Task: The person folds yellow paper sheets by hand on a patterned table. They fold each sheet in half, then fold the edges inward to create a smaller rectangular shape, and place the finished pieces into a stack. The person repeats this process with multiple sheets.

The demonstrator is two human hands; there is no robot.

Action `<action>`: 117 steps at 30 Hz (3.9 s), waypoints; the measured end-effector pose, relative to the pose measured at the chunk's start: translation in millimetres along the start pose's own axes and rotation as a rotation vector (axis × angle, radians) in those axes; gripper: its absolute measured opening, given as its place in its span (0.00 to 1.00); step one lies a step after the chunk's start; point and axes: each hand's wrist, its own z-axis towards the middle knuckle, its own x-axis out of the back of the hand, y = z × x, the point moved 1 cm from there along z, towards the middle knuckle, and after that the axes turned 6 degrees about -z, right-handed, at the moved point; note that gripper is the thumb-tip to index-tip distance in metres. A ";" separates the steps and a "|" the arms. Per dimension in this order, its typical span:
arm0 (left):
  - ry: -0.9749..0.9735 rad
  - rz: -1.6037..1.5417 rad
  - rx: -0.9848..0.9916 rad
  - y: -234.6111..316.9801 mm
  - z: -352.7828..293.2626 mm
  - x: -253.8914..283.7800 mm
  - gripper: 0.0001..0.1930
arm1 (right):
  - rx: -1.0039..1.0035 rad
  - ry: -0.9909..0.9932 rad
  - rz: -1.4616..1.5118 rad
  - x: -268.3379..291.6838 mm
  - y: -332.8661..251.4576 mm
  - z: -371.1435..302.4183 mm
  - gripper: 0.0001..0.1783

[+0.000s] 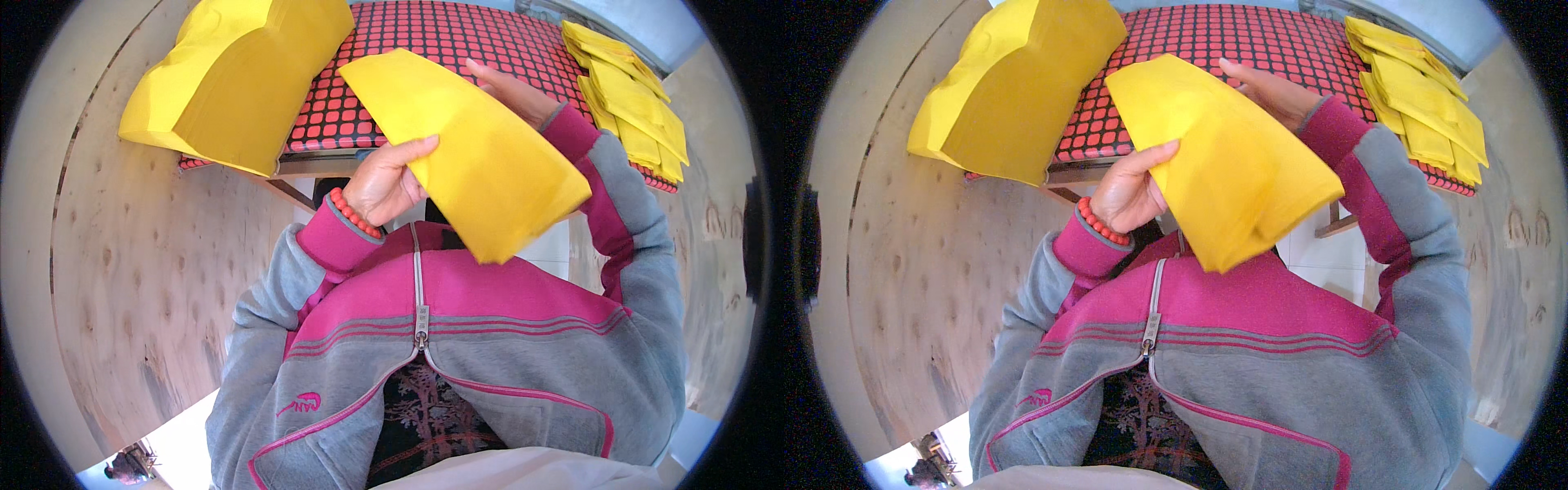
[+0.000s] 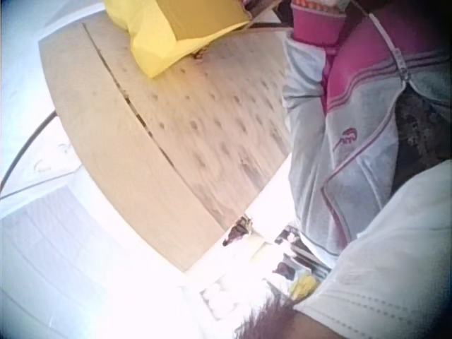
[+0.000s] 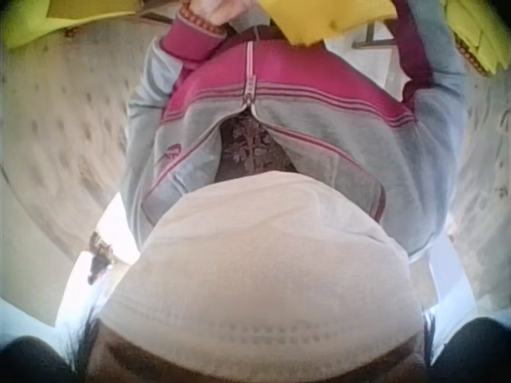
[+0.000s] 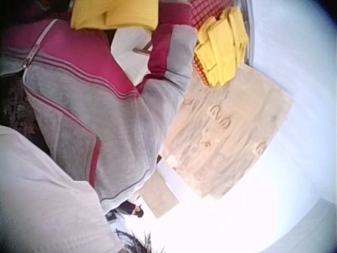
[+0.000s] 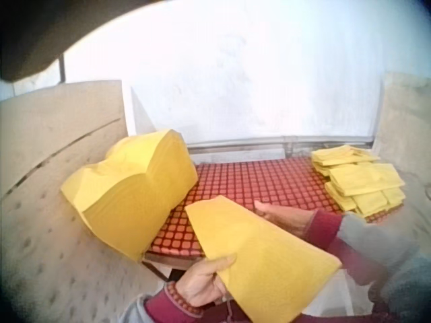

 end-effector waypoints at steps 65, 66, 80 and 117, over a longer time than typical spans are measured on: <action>-0.098 2.195 -0.371 44.2 106.5 20.6 0.32 | 0.939 0.255 -1.858 41.9 -22.6 63.3 0.26; -0.082 2.166 -0.361 43.8 106.3 21.2 0.33 | 0.908 0.222 -1.845 45.2 -20.8 63.3 0.26; -0.049 2.148 -0.317 46.1 105.8 13.4 0.45 | 0.730 0.371 -2.011 135.8 -71.9 105.2 0.32; -0.148 2.311 -0.913 27.2 39.1 43.9 0.22 | 0.964 0.844 -1.496 37.4 14.1 -21.3 0.20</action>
